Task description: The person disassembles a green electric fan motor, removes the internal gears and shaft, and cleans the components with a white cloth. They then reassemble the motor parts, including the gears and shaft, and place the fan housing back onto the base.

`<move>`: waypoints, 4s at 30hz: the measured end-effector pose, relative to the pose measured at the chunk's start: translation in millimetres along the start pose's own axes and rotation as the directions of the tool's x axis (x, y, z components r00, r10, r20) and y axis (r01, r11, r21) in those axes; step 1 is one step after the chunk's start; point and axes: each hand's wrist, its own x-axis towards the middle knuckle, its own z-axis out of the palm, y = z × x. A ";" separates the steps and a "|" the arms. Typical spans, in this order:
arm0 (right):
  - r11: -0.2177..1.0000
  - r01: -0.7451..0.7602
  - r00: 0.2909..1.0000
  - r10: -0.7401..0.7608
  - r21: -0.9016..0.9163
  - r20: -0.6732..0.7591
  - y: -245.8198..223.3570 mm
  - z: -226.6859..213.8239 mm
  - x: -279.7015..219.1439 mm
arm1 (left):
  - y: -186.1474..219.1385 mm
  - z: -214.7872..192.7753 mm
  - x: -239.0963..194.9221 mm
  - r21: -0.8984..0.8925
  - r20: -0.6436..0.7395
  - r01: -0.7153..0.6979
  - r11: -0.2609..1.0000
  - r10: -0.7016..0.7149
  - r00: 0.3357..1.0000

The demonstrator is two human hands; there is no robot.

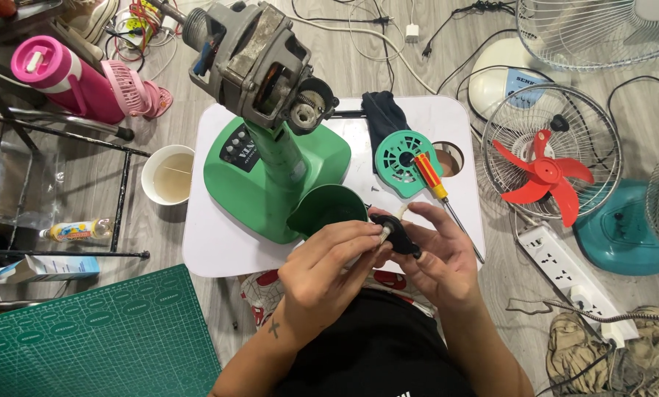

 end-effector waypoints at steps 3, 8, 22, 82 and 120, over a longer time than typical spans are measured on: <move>0.998 -0.025 0.999 0.023 0.059 0.035 1.2 -0.4 1.7 | -1.7 2.0 -0.9 0.009 -0.027 -0.021 1.000 0.022 0.999; 0.995 -0.031 0.998 0.026 0.095 0.053 3.8 2.6 3.1 | -4.4 3.2 -1.8 0.033 -0.045 -0.068 0.997 0.070 0.997; 0.991 0.051 0.998 -0.046 -0.120 0.046 -0.2 11.2 4.6 | -6.2 3.1 -0.9 0.063 -0.021 -0.063 0.996 0.065 0.998; 0.146 0.673 0.739 -0.132 -0.725 0.660 -50.5 92.0 162.6 | -53.4 -27.3 52.1 0.296 -0.320 0.075 0.952 0.024 0.947; 0.121 0.643 0.761 -0.209 -0.756 0.614 -47.8 92.0 164.2 | -85.6 -29.6 58.6 0.399 -0.175 -0.087 0.913 0.169 0.970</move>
